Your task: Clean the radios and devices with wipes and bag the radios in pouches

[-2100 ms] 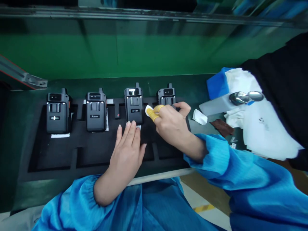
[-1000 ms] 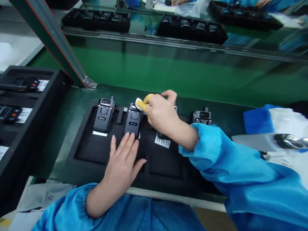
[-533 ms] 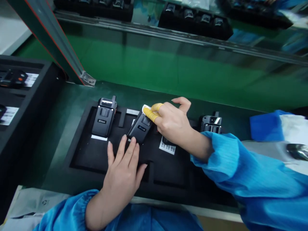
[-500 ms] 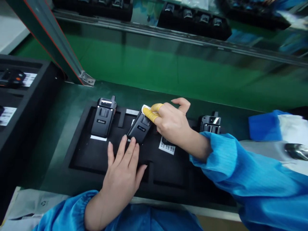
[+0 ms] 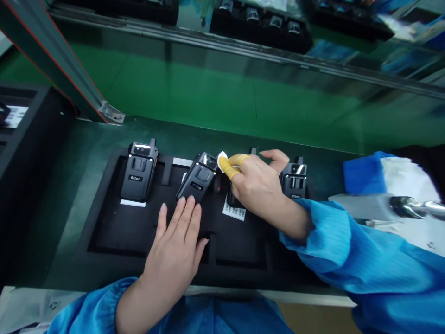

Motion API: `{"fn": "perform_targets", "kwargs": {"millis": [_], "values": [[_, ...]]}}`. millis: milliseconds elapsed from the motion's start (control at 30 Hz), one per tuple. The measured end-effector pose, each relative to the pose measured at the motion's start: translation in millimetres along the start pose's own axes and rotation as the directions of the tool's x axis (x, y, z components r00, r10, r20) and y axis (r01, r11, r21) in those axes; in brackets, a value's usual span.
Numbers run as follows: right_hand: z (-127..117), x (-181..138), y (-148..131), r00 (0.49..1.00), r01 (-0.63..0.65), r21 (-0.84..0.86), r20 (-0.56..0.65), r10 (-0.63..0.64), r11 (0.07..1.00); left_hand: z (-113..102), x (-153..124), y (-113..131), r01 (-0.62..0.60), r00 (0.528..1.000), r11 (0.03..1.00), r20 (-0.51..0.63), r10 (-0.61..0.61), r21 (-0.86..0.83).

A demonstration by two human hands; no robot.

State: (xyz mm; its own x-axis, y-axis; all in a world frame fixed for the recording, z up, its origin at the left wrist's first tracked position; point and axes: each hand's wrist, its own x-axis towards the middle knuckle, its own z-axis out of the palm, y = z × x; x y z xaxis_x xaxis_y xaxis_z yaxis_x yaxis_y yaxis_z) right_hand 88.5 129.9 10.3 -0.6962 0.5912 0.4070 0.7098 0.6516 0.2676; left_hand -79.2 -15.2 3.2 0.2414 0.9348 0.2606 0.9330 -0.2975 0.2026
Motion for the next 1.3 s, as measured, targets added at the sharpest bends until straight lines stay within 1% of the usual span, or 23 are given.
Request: {"fn": "perform_targets", "kwargs": {"millis": [100,167,233,333,367,433,500,600,667,767,833,867,933,1000,1100,1167,1300], "values": [[5.9,10.7,-8.4,1.000,-0.006,0.009,-0.008,0.006,1.000,0.3,-1.2,4.0,0.017,1.000,1.000,-0.021,-0.017,0.019],[7.6,23.1,-10.8,1.000,-0.001,0.051,0.015,0.000,0.999,0.2,-1.3,6.2,0.031,0.999,0.999,-0.037,-0.030,0.022],[6.2,36.5,-10.6,0.999,-0.022,0.096,0.042,0.018,0.995,-0.4,-1.1,7.6,0.044,0.998,0.999,-0.040,-0.043,0.018],[0.9,53.9,-12.5,0.996,-0.066,0.115,0.065,0.059,0.991,-1.8,-0.9,8.1,0.071,0.997,0.997,-0.020,-0.071,0.015],[-0.7,58.1,-15.0,0.996,-0.048,0.116,0.075,0.040,0.992,-2.1,-0.9,7.9,0.080,0.997,0.997,-0.009,-0.080,0.017],[-2.4,63.1,-21.4,0.994,0.029,0.117,0.099,-0.040,0.993,-2.4,-1.0,7.3,0.085,0.996,0.996,0.011,-0.086,0.025],[-1.8,62.4,-26.2,0.990,0.087,0.106,0.104,-0.098,0.990,-2.1,-1.0,6.4,0.075,0.997,0.997,0.016,-0.075,0.032],[1.7,50.3,-22.4,0.995,0.080,0.073,0.060,-0.084,0.994,-1.4,-0.7,5.4,0.053,0.999,0.998,0.002,-0.053,0.032],[3.9,38.9,-13.1,0.998,0.036,0.073,0.054,-0.040,0.997,-1.3,-0.5,5.2,0.046,0.999,0.999,-0.006,-0.045,0.028],[5.6,28.5,-1.0,0.996,-0.070,0.112,0.061,0.063,0.991,-1.3,-0.8,5.4,0.043,0.999,0.999,-0.008,-0.043,0.023],[5.8,29.6,-1.6,0.991,-0.130,0.124,0.039,0.126,0.984,-1.3,-1.2,5.7,0.046,0.999,0.999,-0.007,-0.046,0.022],[5.8,32.4,-5.0,0.991,-0.134,0.129,0.023,0.132,0.983,-1.2,-1.3,5.8,0.047,0.999,0.999,-0.008,-0.047,0.021],[5.2,40.6,-15.5,0.997,-0.078,0.149,0.001,0.078,0.986,-1.2,-1.3,5.8,0.048,0.999,0.999,-0.009,-0.048,0.020],[3.7,48.7,-25.8,0.999,0.036,0.170,-0.013,-0.034,0.985,-1.4,-1.0,5.5,0.045,0.999,0.999,-0.011,-0.045,0.020],[-0.1,53.4,-31.3,0.988,0.155,0.133,-0.021,-0.154,0.979,-2.0,-0.3,4.8,0.039,0.999,0.999,-0.010,-0.039,0.023],[-2.9,49.6,-27.2,0.983,0.183,0.089,-0.014,-0.183,0.979,-2.4,0.0,4.2,0.032,0.999,0.999,-0.016,-0.031,0.024],[-5.3,32.4,-10.7,0.982,0.185,0.063,0.010,-0.186,0.981,-2.4,0.5,3.4,0.021,0.999,0.999,-0.027,-0.021,0.029]]}}
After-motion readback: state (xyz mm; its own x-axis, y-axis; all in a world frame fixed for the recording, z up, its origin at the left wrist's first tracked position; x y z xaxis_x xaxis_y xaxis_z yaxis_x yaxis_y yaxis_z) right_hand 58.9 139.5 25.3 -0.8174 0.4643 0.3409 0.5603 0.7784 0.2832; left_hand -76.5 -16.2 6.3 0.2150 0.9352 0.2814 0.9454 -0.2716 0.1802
